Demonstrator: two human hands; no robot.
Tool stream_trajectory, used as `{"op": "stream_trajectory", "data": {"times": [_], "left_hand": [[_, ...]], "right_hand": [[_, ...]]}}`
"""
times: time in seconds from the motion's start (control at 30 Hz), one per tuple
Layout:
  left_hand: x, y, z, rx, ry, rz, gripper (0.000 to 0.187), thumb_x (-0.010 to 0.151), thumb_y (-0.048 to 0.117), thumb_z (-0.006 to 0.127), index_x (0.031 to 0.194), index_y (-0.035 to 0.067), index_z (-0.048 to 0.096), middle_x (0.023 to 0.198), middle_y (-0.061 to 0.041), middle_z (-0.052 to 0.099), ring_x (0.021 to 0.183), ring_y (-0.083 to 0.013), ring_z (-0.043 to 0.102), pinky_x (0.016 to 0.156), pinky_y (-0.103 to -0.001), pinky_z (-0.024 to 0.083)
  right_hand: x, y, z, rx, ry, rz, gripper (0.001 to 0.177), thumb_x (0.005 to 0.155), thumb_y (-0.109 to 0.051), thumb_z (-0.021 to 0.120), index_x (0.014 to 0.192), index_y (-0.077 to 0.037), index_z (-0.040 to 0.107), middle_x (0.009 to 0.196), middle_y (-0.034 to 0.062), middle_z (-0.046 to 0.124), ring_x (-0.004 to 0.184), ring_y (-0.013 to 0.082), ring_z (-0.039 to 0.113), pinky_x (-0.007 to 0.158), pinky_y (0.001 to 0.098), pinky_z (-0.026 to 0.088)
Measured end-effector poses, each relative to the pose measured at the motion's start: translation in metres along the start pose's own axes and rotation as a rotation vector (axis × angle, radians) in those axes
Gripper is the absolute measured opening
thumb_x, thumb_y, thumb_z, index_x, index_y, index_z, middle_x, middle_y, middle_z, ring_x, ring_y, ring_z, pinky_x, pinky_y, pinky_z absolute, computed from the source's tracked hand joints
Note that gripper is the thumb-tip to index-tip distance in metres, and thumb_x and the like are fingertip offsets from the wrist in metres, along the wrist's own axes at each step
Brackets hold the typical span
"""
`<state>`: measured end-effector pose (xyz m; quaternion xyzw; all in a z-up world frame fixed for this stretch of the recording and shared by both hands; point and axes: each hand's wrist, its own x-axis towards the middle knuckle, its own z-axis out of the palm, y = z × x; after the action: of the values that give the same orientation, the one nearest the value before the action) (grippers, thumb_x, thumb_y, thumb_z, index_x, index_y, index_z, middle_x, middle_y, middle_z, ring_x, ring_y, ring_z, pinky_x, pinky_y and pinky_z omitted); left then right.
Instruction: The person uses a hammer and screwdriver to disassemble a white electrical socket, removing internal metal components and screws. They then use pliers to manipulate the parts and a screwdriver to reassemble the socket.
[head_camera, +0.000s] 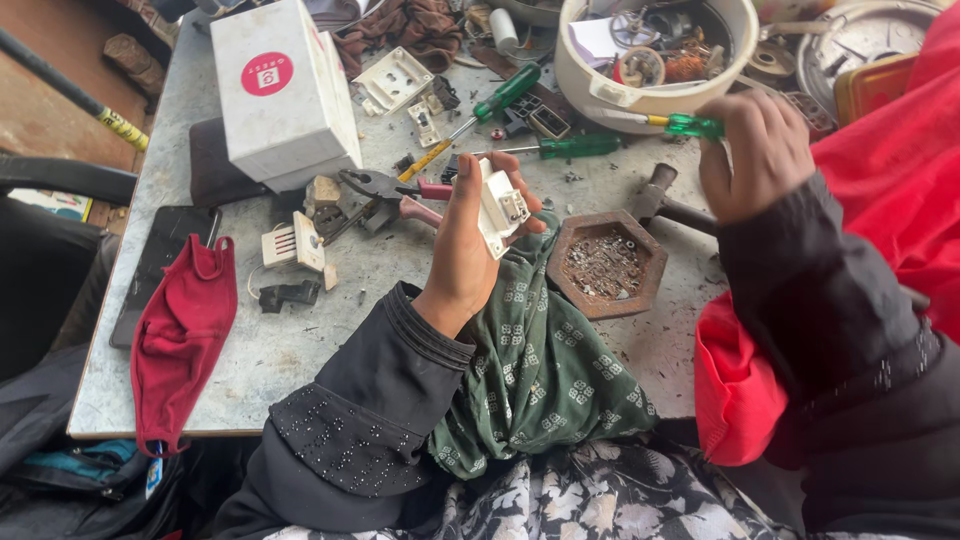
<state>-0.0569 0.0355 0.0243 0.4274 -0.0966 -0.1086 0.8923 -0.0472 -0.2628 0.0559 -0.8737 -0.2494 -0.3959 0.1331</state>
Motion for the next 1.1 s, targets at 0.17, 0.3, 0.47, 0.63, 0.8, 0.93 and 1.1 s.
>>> {"op": "stream_trajectory", "data": {"times": [0.17, 0.3, 0.47, 0.63, 0.8, 0.93, 1.1], "left_hand": [[0.006, -0.003, -0.004, 0.024, 0.032, 0.092, 0.068, 0.103, 0.066, 0.043, 0.128, 0.004, 0.053, 0.097, -0.003, 0.056, 0.081, -0.0139, 0.060, 0.067, -0.030, 0.053], [0.004, -0.001, -0.005, 0.111, 0.033, 0.121, 0.073, 0.103, 0.069, 0.041, 0.132, 0.003, 0.053, 0.097, -0.003, 0.054, 0.074, -0.0129, 0.058, 0.064, -0.027, 0.051], [0.000, 0.001, -0.001, 0.203, -0.002, 0.141, 0.074, 0.103, 0.069, 0.040, 0.134, 0.004, 0.051, 0.100, -0.002, 0.053, 0.073, -0.0110, 0.057, 0.064, -0.025, 0.050], [-0.001, 0.001, -0.002, 0.294, -0.046, 0.163, 0.074, 0.104, 0.069, 0.037, 0.139, 0.005, 0.049, 0.104, -0.002, 0.052, 0.085, -0.0085, 0.057, 0.071, -0.026, 0.054], [0.002, 0.001, -0.001, 0.324, -0.061, 0.236, 0.070, 0.107, 0.063, 0.036, 0.145, 0.005, 0.046, 0.104, -0.002, 0.053, 0.091, -0.0099, 0.059, 0.080, -0.028, 0.056], [0.001, 0.001, 0.001, 0.519, -0.104, 0.350, 0.065, 0.112, 0.057, 0.037, 0.155, 0.008, 0.035, 0.100, -0.002, 0.061, 0.098, -0.0109, 0.059, 0.097, -0.028, 0.047], [0.000, 0.000, 0.001, 0.320, -0.076, 0.226, 0.050, 0.112, 0.048, 0.045, 0.137, 0.005, 0.050, 0.097, -0.001, 0.058, 0.100, -0.0116, 0.061, 0.095, -0.030, 0.050]], "right_hand": [[0.009, -0.051, -0.031, 0.212, -0.196, -0.061, 0.044, 0.087, 0.002, 0.069, 0.131, -0.004, 0.064, 0.098, 0.0131, 0.060, 0.090, 0.0328, 0.060, 0.087, 0.0445, 0.051], [0.012, -0.060, -0.035, 0.192, -0.243, -0.070, 0.049, 0.088, -0.007, 0.078, 0.136, -0.012, 0.068, 0.097, 0.0095, 0.060, 0.088, 0.0294, 0.059, 0.084, 0.0430, 0.051], [0.010, -0.058, -0.030, 0.161, -0.262, -0.087, 0.045, 0.089, -0.009, 0.079, 0.133, -0.012, 0.071, 0.094, 0.0071, 0.061, 0.085, 0.0269, 0.059, 0.081, 0.0415, 0.052], [0.008, -0.059, -0.028, 0.136, -0.259, -0.117, 0.043, 0.090, -0.014, 0.078, 0.133, -0.012, 0.071, 0.093, 0.0066, 0.061, 0.084, 0.0270, 0.060, 0.078, 0.0419, 0.051], [0.006, -0.062, -0.028, 0.068, -0.338, -0.120, 0.049, 0.090, -0.016, 0.077, 0.138, -0.013, 0.068, 0.087, 0.0040, 0.062, 0.075, 0.0248, 0.060, 0.073, 0.0422, 0.049], [0.004, -0.066, -0.025, -0.003, -0.338, -0.211, 0.050, 0.091, -0.012, 0.073, 0.140, -0.017, 0.066, 0.088, 0.0027, 0.062, 0.072, 0.0218, 0.060, 0.071, 0.0405, 0.051], [0.001, -0.075, -0.021, 0.148, -0.434, -0.292, 0.056, 0.090, -0.005, 0.065, 0.145, -0.015, 0.059, 0.100, 0.0060, 0.064, 0.073, 0.0179, 0.062, 0.060, 0.0306, 0.052]]}}
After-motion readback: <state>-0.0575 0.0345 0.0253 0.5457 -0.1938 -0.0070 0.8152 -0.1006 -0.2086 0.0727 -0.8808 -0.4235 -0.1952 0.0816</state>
